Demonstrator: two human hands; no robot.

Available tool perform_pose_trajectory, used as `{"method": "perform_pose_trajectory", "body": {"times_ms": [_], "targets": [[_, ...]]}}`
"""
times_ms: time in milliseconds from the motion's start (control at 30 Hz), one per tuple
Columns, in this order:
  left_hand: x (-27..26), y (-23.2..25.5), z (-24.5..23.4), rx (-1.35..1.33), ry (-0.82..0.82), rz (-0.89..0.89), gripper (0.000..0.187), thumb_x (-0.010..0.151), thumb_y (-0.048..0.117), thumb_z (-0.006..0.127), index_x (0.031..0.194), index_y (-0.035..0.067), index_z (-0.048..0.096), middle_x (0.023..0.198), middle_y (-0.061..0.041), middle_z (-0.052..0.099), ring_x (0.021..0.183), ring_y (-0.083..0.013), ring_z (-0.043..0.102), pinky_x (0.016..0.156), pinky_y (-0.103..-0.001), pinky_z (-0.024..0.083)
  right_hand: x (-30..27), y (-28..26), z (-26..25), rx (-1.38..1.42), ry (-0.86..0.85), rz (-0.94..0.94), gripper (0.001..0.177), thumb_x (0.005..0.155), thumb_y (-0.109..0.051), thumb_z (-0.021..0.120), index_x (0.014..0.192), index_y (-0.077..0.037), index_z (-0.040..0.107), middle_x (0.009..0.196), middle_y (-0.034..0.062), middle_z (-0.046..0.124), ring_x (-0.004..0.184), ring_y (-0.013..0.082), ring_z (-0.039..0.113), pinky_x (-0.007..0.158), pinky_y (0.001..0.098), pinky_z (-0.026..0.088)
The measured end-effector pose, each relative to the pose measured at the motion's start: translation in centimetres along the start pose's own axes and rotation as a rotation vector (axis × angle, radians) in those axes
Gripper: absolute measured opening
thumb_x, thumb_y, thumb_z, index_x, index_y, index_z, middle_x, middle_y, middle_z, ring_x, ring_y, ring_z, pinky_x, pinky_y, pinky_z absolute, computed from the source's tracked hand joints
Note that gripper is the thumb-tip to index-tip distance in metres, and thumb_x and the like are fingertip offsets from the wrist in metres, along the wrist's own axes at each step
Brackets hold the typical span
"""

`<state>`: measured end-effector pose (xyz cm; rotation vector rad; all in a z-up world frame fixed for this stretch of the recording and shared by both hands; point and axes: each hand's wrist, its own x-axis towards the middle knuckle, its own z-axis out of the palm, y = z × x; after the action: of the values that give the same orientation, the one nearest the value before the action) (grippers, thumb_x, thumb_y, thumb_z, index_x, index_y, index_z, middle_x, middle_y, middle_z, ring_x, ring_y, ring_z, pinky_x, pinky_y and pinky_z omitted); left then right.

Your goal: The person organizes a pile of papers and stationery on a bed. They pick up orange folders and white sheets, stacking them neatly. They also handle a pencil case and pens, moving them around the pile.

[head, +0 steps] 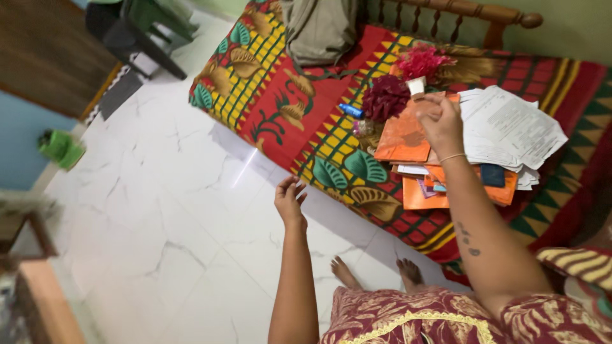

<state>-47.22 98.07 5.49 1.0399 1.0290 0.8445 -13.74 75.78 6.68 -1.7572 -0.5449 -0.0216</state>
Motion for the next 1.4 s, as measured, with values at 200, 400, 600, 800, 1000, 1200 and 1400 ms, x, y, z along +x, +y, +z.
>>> {"method": "perform_pose_trajectory", "body": {"times_ms": [200,400,600,800,1000,1200,1400], "targets": [[9.1,2.1,1.6,-0.096,-0.134,-0.029,0.02,0.099,0.006,0.056,0.116,0.009,0.065,0.109,-0.004,0.072,0.089,-0.0161,0.071,0.069,-0.028,0.054,1.7,-5.8,3.4,-0.044,0.02,-0.001,0.035,0.096,-0.016,0.076,0.128,-0.009,0.067,0.121,0.009,0.063,0.106,0.0209,0.067,0.095,0.033,0.056],[17.1,5.2,1.6,-0.112,-0.243,-0.004,0.021,0.099,0.006,0.055,0.117,0.01,0.065,0.11,-0.003,0.071,0.091,-0.0153,0.072,0.069,-0.027,0.055,2.3,-8.8,7.1,-0.079,0.109,0.048,0.037,0.091,-0.015,0.077,0.126,-0.006,0.069,0.115,0.008,0.064,0.094,0.0158,0.068,0.089,0.0314,0.055],[22.8,2.8,3.2,-0.118,-0.285,-0.133,0.02,0.098,0.005,0.055,0.117,0.008,0.063,0.109,-0.004,0.072,0.089,-0.0159,0.072,0.067,-0.028,0.054,0.4,-8.7,6.5,-0.116,0.133,0.07,0.034,0.096,-0.015,0.074,0.128,-0.006,0.069,0.118,0.0053,0.069,0.094,0.014,0.065,0.086,0.0289,0.054],[24.6,-1.4,6.7,-0.137,-0.431,-0.22,0.021,0.098,0.004,0.058,0.118,0.006,0.063,0.105,-0.006,0.07,0.084,-0.0177,0.07,0.066,-0.029,0.053,0.3,-5.9,5.3,-0.121,0.239,0.204,0.033,0.095,-0.014,0.072,0.127,-0.005,0.067,0.121,0.0045,0.072,0.097,0.0132,0.068,0.086,0.0275,0.055],[26.0,-2.7,9.0,0.03,-0.471,-0.295,0.021,0.099,0.007,0.057,0.119,0.005,0.063,0.103,-0.007,0.07,0.082,-0.0154,0.068,0.066,-0.028,0.052,4.6,4.8,9.3,-0.083,0.19,0.276,0.031,0.095,-0.013,0.073,0.123,-0.002,0.066,0.114,0.0086,0.072,0.103,0.0159,0.069,0.09,0.0295,0.054],[29.8,-5.3,11.8,0.173,-0.489,-0.372,0.022,0.098,0.006,0.057,0.119,0.004,0.062,0.102,-0.008,0.071,0.079,-0.0143,0.066,0.058,-0.026,0.045,7.8,13.7,13.9,-0.035,0.157,0.379,0.034,0.092,-0.012,0.07,0.124,-0.003,0.066,0.121,0.0083,0.071,0.106,0.0173,0.07,0.088,0.031,0.055],[32.8,-16.1,15.3,0.44,-0.557,-0.462,0.022,0.098,0.013,0.06,0.119,0.008,0.063,0.1,-0.003,0.068,0.078,-0.0116,0.065,0.061,-0.024,0.05,8.5,19.3,14.5,-0.093,0.097,0.574,0.037,0.092,-0.014,0.071,0.129,-0.006,0.068,0.124,0.0089,0.071,0.098,0.0216,0.07,0.086,0.0334,0.055]]}}
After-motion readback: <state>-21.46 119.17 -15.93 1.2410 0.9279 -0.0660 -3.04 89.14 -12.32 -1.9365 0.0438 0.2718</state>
